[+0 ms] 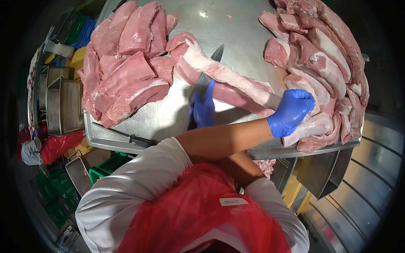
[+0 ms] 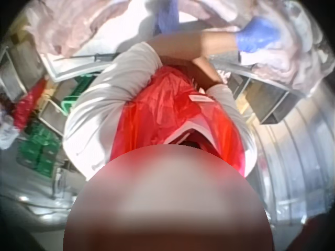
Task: The person uses a knife to trim and slice large pieces of raw meat on a stainless steel table. They separate fat from lean portions and place trimmed pieces into a green basket while continuing to process additional cuts.
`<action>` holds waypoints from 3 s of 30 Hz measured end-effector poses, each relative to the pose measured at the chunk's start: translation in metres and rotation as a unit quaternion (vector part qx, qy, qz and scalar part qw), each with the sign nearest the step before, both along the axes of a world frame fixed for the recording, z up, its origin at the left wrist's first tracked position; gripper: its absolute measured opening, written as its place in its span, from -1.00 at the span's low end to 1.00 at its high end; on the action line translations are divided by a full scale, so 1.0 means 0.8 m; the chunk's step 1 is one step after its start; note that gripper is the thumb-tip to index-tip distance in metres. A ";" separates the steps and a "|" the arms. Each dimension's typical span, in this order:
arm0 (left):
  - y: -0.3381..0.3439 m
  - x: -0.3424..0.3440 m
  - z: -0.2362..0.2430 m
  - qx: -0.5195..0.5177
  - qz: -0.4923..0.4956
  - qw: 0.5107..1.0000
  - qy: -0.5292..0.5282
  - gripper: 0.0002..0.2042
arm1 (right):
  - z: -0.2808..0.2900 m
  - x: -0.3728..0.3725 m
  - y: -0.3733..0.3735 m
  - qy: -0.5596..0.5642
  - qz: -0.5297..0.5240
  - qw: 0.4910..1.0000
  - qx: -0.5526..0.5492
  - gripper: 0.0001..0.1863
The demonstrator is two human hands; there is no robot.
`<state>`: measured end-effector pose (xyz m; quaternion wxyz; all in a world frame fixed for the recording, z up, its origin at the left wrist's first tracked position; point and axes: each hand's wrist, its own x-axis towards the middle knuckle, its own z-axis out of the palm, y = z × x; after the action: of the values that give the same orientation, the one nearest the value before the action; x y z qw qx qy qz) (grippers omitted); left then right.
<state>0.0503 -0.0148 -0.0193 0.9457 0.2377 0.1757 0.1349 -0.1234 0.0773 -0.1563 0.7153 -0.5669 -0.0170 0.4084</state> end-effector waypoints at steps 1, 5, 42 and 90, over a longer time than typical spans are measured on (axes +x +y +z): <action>-0.010 -0.001 0.009 0.010 0.002 1.000 -0.014 -0.91 | 0.010 0.033 0.023 -0.012 -0.004 1.000 -0.012 -0.42; -0.006 0.014 0.033 0.006 0.016 0.998 -0.068 -0.87 | -0.018 0.042 0.030 -0.099 0.043 0.994 0.001 -0.49; 0.035 -0.046 0.150 -0.007 0.025 0.978 -0.208 -0.83 | -0.060 -0.028 0.094 -0.213 0.163 0.961 0.070 -0.12; 0.352 -0.293 -0.064 0.900 -0.140 0.386 0.145 -0.36 | -0.067 0.113 -0.108 -0.203 -0.028 0.979 -0.008 -0.72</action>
<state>-0.1843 0.2671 -0.0708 0.1446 0.9872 0.0506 0.0431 -0.0332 -0.0089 -0.2098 0.7036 -0.6438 -0.1427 0.2648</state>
